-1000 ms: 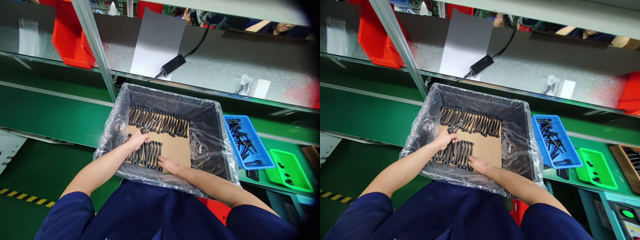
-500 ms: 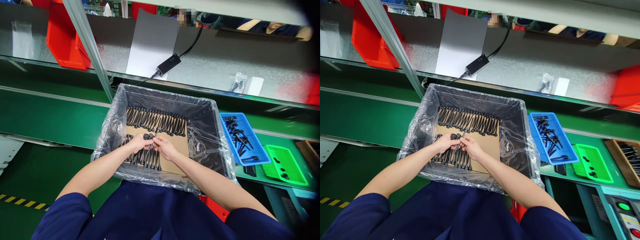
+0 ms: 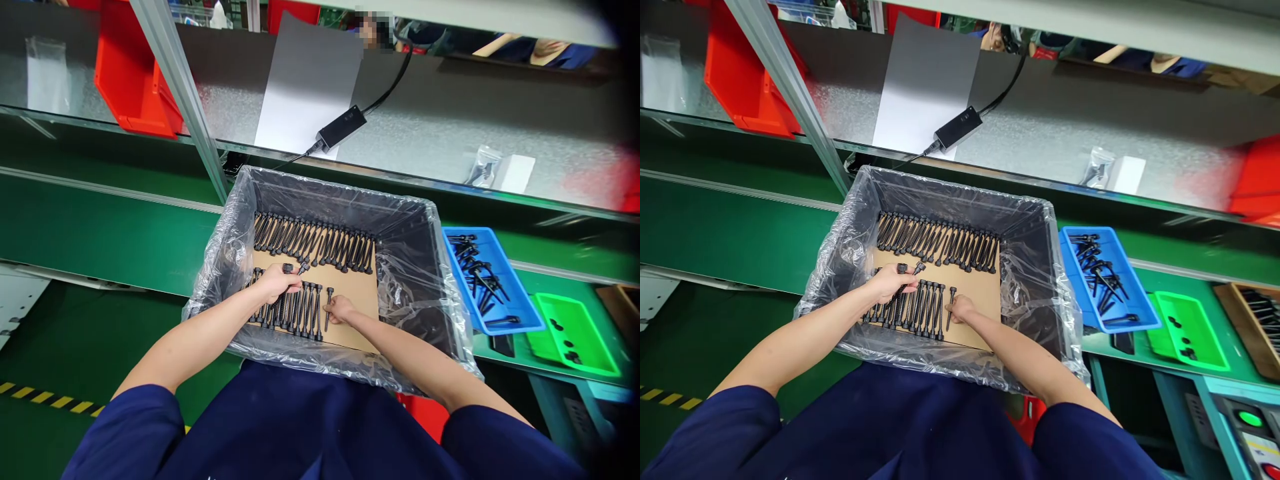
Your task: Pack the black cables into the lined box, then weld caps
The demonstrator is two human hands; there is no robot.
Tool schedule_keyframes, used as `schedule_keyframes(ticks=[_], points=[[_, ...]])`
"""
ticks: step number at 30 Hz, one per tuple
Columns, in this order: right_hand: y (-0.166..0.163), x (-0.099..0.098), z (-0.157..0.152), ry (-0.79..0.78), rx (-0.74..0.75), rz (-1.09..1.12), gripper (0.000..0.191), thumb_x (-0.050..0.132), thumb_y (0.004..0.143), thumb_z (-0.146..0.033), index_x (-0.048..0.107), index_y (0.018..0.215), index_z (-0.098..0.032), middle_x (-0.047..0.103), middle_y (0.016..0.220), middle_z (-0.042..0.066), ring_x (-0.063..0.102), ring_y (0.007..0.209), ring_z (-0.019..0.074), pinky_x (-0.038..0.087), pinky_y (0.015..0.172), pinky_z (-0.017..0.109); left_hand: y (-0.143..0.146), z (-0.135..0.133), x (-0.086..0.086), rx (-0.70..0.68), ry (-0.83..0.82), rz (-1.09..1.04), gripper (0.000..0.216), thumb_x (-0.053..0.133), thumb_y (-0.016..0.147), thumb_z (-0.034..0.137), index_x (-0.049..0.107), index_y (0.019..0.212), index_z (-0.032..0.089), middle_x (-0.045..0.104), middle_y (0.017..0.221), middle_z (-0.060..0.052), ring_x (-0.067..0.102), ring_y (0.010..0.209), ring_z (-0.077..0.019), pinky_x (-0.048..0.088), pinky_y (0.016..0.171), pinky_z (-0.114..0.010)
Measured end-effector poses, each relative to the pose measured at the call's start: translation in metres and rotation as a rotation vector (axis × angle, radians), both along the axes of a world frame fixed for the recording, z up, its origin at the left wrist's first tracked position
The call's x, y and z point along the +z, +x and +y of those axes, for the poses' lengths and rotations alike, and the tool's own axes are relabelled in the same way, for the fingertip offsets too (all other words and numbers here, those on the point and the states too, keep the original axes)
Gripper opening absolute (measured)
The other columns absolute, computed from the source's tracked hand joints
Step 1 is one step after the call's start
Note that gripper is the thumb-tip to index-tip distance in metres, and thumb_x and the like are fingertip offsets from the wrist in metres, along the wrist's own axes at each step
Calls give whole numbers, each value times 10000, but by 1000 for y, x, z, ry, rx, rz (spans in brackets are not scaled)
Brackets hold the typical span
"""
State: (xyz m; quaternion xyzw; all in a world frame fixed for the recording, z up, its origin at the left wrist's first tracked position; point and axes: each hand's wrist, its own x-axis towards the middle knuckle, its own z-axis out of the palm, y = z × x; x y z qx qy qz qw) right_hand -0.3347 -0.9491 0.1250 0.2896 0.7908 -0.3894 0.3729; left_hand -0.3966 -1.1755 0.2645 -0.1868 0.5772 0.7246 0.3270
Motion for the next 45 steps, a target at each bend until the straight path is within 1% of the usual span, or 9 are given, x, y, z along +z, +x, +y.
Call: schedule_keyframes(ticks=[7, 12, 15, 19, 24, 28, 32, 36, 45], points=[[-4, 8, -3, -68, 134, 23, 272, 658, 780, -267, 463, 610, -183, 561, 466, 13, 568, 439, 122, 443, 420, 188, -2, -4, -2, 6, -138, 145, 115, 739, 674, 112, 707, 785, 113, 689, 670, -52, 636, 678, -130, 502, 778, -304], [-17, 46, 7, -90, 136, 161, 169, 593, 813, -270, 566, 696, -152, 563, 552, 3, 499, 446, 82, 377, 411, 169, 0, -3, -1, 25, -116, 179, 98, 741, 671, 155, 714, 760, 122, 705, 681, -59, 631, 681, -137, 466, 812, -307], [-21, 83, -16, -423, -13, 376, 233, 605, 820, -362, 611, 953, -171, 587, 708, -9, 481, 507, 70, 374, 433, 171, 4, -1, -1, -45, -44, 145, 148, 758, 649, 180, 718, 777, 117, 712, 712, -66, 600, 649, -128, 454, 756, -294], [-17, 124, -64, -894, -283, 432, 475, 750, 709, -414, 574, 1105, -221, 481, 637, -66, 399, 471, 61, 311, 405, 170, 11, 1, 0, -122, 75, 148, 211, 795, 606, 242, 713, 751, 111, 681, 678, -40, 576, 648, -121, 437, 726, -280], [-21, 139, -58, -866, -367, 490, 403, 756, 696, -470, 564, 921, -197, 440, 596, -75, 375, 455, 54, 307, 405, 169, 4, -2, -2, -14, -74, 210, 227, 790, 621, 302, 685, 715, 124, 636, 638, -9, 550, 623, -114, 432, 691, -266], [-28, 121, 4, -436, -76, 655, 279, 585, 841, -427, 535, 980, -190, 567, 684, -15, 490, 491, 100, 408, 465, 222, -9, -6, 5, 177, -128, 182, 240, 727, 713, 364, 666, 781, 142, 675, 766, -40, 602, 720, -124, 448, 714, -255], [-9, 83, 42, 81, 665, 590, 146, 490, 825, -117, 607, 901, -159, 654, 849, 79, 622, 755, 176, 476, 706, 284, -9, -6, 16, 122, 26, 96, 235, 674, 775, 370, 603, 799, 147, 587, 612, 2, 552, 553, -97, 441, 577, -237], [20, 51, 34, 312, 1205, 338, 251, 449, 812, -43, 656, 908, -146, 673, 928, 135, 643, 856, 236, 469, 723, 300, 2, 0, 13, -24, 30, 135, 226, 750, 700, 256, 557, 721, 142, 483, 544, 52, 447, 455, -53, 388, 490, -203], [32, 31, 12, 121, 1240, 312, 282, 430, 802, -50, 669, 896, -167, 680, 922, 76, 631, 824, 169, 456, 750, 235, 7, 2, 2, -90, -21, 149, 144, 695, 741, 196, 565, 753, 136, 506, 578, 45, 454, 463, -51, 391, 496, -201]])
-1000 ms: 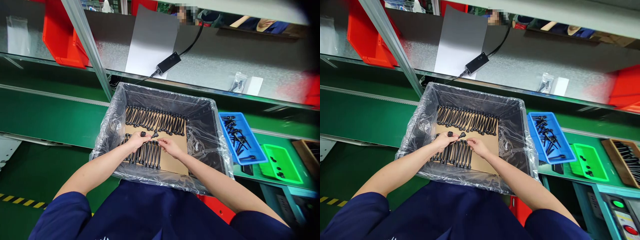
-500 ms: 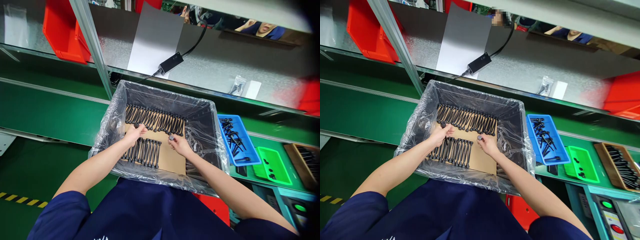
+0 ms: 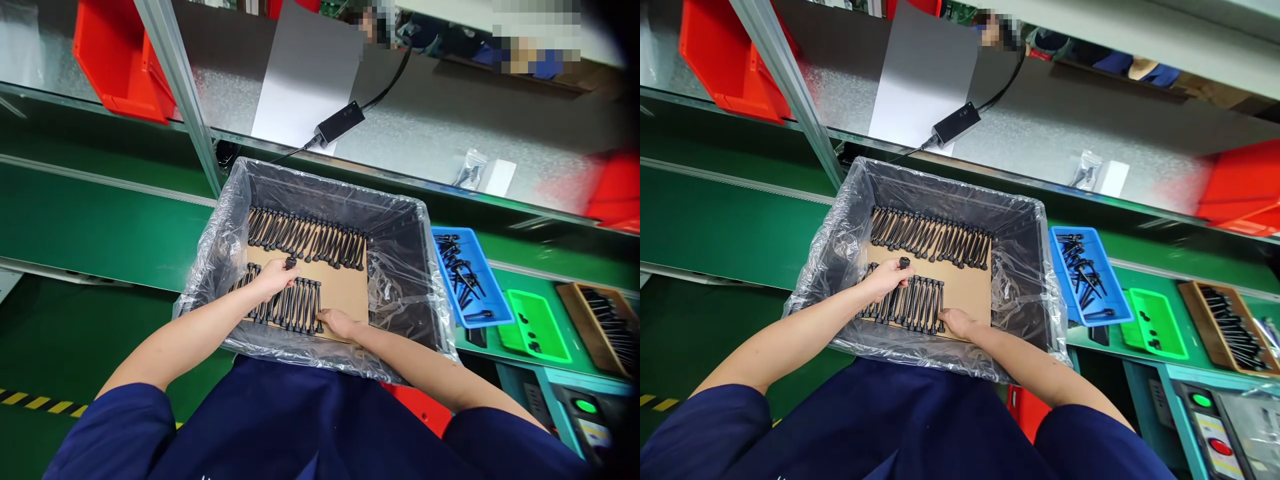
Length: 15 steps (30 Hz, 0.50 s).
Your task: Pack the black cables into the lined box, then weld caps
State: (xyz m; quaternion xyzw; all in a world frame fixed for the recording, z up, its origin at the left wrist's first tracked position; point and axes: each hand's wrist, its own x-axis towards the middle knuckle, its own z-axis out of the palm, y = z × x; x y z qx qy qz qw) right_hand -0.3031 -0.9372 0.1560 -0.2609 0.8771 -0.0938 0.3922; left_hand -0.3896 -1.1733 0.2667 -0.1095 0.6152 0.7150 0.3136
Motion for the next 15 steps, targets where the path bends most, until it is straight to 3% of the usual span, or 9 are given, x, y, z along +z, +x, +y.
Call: schedule_keyframes(ticks=[6, 9, 12, 15], points=[[-10, 1, 7, -151, -104, -18, 228, 439, 752, -22, 631, 758, -145, 664, 831, 75, 602, 771, 170, 454, 757, 265, 0, 1, 8, -14, 45, -95, 210, 673, 781, 268, 517, 710, 147, 513, 596, 26, 486, 511, -69, 439, 555, -234], [-25, 21, 2, -295, -398, 6, 210, 426, 770, -43, 611, 765, -144, 649, 790, 63, 577, 715, 151, 458, 723, 269, 0, 1, 13, -6, 31, -152, 229, 664, 793, 330, 541, 746, 142, 569, 688, -11, 549, 606, -97, 479, 639, -276], [-37, 53, -23, -612, -787, -161, 182, 464, 848, -200, 608, 950, -155, 635, 822, 35, 542, 622, 116, 456, 583, 234, 2, 1, 13, 5, 26, -124, 241, 665, 791, 366, 583, 792, 139, 609, 808, -31, 586, 748, -111, 466, 703, -257], [-40, 84, -61, -890, -945, -330, 327, 559, 847, -411, 596, 1062, -167, 595, 758, 1, 509, 565, 95, 432, 505, 210, 6, 3, 9, -5, 39, -84, 285, 633, 808, 421, 591, 821, 139, 618, 755, -17, 587, 710, -107, 447, 668, -236]])
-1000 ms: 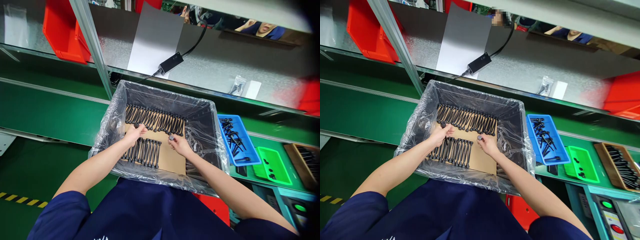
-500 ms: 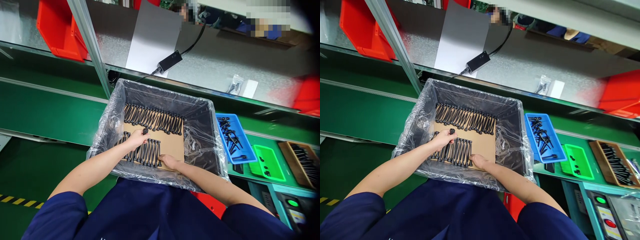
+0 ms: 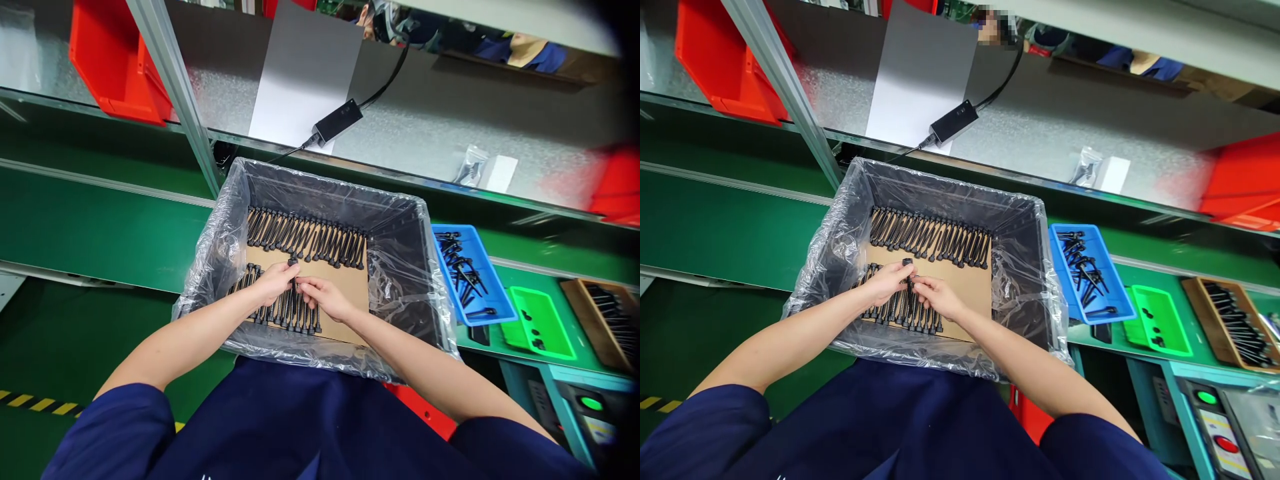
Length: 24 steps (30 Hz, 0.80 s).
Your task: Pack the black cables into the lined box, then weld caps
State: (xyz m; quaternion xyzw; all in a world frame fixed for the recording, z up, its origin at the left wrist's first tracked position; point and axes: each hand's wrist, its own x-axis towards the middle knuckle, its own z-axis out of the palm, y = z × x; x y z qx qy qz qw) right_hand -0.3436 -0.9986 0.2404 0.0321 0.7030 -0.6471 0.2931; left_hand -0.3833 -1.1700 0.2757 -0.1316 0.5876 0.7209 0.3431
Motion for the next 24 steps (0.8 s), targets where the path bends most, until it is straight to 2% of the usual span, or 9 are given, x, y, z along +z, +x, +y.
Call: schedule_keyframes(ticks=[3, 6, 9, 10, 12, 14, 17, 20, 24], points=[[3, 14, -33, -111, -76, 1, 366, 656, 776, -483, 611, 945, -161, 532, 621, -40, 448, 485, 68, 395, 456, 189, 6, 3, -3, -93, 91, 16, 402, 558, 823, 536, 568, 805, 134, 598, 618, -15, 564, 535, -119, 429, 547, -251], [4, 10, -44, -194, -192, -66, 384, 719, 710, -506, 589, 823, -163, 514, 575, -50, 426, 461, 55, 359, 409, 164, 11, 5, -5, -164, 130, 39, 439, 524, 824, 576, 554, 775, 140, 577, 557, -8, 528, 456, -110, 407, 502, -248], [-2, -6, -25, -204, -272, -142, 375, 728, 711, -498, 549, 773, -174, 540, 607, -34, 492, 507, 71, 391, 407, 154, 15, 4, -6, -147, 41, 72, 379, 596, 801, 512, 597, 885, 143, 682, 801, -70, 641, 724, -152, 482, 697, -273], [-5, -13, -13, -147, -292, -165, 350, 715, 739, -472, 525, 754, -178, 551, 616, -29, 518, 521, 79, 409, 412, 156, 15, 4, -5, -141, 6, 82, 378, 623, 790, 483, 604, 968, 150, 690, 975, -103, 646, 900, -182, 480, 809, -297], [-11, -29, 16, 90, -289, -233, 301, 662, 817, -387, 464, 710, -187, 562, 596, -22, 547, 509, 89, 437, 418, 164, 15, 2, -3, -138, -44, 92, 440, 651, 778, 428, 577, 1123, 164, 585, 1277, -144, 534, 1190, -224, 406, 990, -343], [-15, -47, 43, 415, -216, -344, 279, 598, 877, -291, 418, 686, -193, 556, 540, -21, 552, 463, 97, 465, 427, 182, 14, 1, 1, -149, -56, 91, 478, 648, 786, 383, 544, 1195, 157, 487, 1392, -164, 447, 1291, -232, 345, 1063, -366], [-13, -72, 66, 701, -113, -480, 255, 575, 886, -209, 417, 686, -197, 536, 469, -12, 550, 408, 127, 488, 425, 222, 12, 1, 7, -158, -74, 78, 412, 644, 788, 335, 567, 1144, 144, 542, 1324, -164, 507, 1227, -226, 371, 1051, -377], [-9, -90, 63, 749, -66, -523, 243, 642, 845, -224, 447, 704, -192, 537, 457, -4, 566, 408, 153, 497, 421, 241, 9, 1, 11, -194, -87, 38, 288, 646, 785, 318, 613, 1009, 141, 650, 1100, -122, 605, 1051, -201, 443, 979, -373], [-10, -98, 49, 750, -13, -543, 294, 717, 789, -293, 459, 697, -187, 572, 508, 5, 612, 490, 154, 528, 483, 229, 7, 1, 10, -251, -94, -17, 188, 625, 801, 280, 623, 914, 130, 655, 842, -69, 643, 841, -157, 512, 863, -346]])
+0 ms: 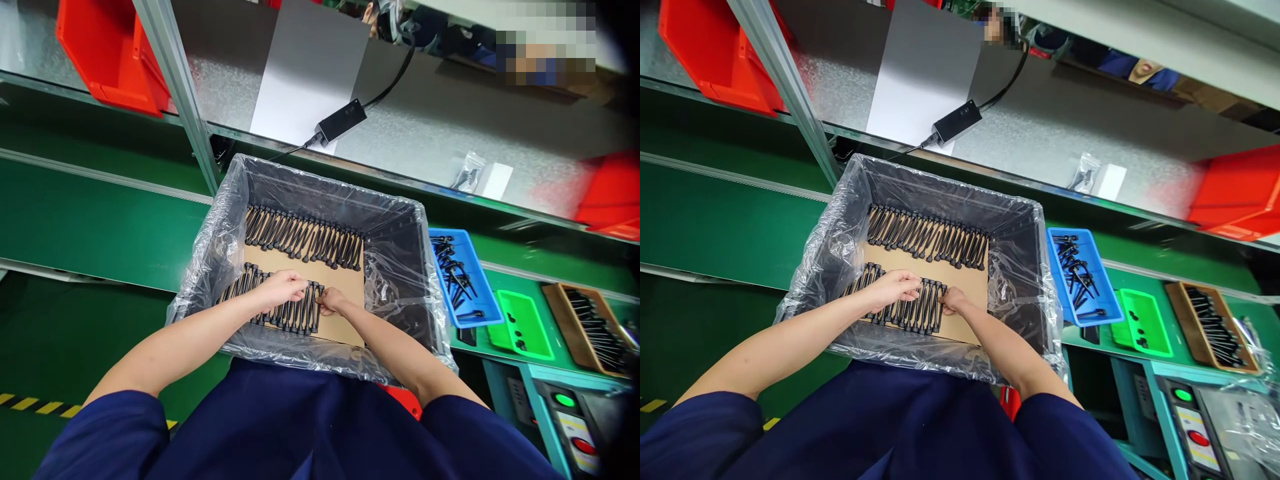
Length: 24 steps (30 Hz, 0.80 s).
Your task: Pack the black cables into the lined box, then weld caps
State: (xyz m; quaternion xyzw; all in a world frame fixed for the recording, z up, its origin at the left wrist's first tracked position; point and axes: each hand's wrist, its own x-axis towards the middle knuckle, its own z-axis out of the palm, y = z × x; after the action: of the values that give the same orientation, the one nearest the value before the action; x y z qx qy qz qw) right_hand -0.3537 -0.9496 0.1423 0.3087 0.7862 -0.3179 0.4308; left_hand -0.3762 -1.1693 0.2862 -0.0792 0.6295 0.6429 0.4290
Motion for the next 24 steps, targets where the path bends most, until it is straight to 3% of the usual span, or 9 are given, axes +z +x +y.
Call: schedule_keyframes(ticks=[5, 9, 12, 15, 17, 20, 22, 24], points=[[-5, 11, -1, -19, 75, -18, 304, 752, 730, -211, 469, 626, -179, 582, 513, -6, 627, 546, 138, 518, 526, 193, -2, -1, -8, 11, 6, 33, 166, 626, 800, 269, 624, 890, 130, 658, 809, -64, 651, 791, -145, 524, 828, -334], [-7, 32, 4, 2, 126, -2, 266, 755, 685, -135, 508, 592, -162, 547, 451, -1, 624, 534, 157, 486, 493, 186, -3, -4, -12, -15, 6, 55, 200, 643, 787, 304, 633, 898, 138, 668, 835, -70, 654, 795, -153, 526, 802, -328], [-6, 67, 12, -66, 103, 53, 172, 731, 719, -147, 568, 666, -144, 561, 465, -2, 610, 512, 138, 484, 491, 181, -2, -8, -8, -44, -26, 100, 263, 656, 775, 360, 643, 919, 141, 675, 888, -81, 651, 820, -163, 520, 803, -328], [-4, 126, 34, -407, 70, 226, 226, 748, 737, -249, 621, 892, -144, 633, 589, -3, 624, 552, 120, 519, 538, 195, -2, -12, 2, -68, -42, 155, 342, 660, 762, 426, 652, 958, 145, 678, 978, -96, 651, 862, -177, 513, 824, -342], [-1, 169, 63, -617, 37, 358, 392, 757, 737, -336, 599, 1042, -148, 681, 696, 27, 647, 596, 131, 544, 572, 224, -4, -13, 7, -74, -35, 155, 404, 675, 740, 464, 658, 986, 145, 681, 1022, -111, 653, 875, -190, 514, 838, -362], [10, 213, 132, -605, -155, 629, 414, 750, 746, -402, 599, 1030, -142, 686, 721, 50, 648, 600, 133, 547, 558, 223, -9, -12, 11, -27, -57, 137, 466, 719, 680, 501, 673, 967, 137, 690, 1043, -130, 661, 865, -203, 524, 844, -383], [18, 216, 191, -488, -379, 791, 314, 733, 775, -376, 595, 940, -148, 664, 697, 38, 624, 566, 111, 531, 526, 195, -14, -11, 10, 37, -106, 154, 487, 752, 632, 509, 683, 934, 133, 701, 1028, -132, 669, 855, -209, 534, 843, -388], [25, 199, 251, -309, -629, 874, 198, 674, 836, -316, 567, 864, -153, 638, 693, 26, 593, 540, 84, 520, 525, 174, -19, -11, 9, 132, -165, 189, 501, 776, 584, 515, 687, 900, 136, 712, 1012, -125, 678, 869, -223, 546, 846, -391]])
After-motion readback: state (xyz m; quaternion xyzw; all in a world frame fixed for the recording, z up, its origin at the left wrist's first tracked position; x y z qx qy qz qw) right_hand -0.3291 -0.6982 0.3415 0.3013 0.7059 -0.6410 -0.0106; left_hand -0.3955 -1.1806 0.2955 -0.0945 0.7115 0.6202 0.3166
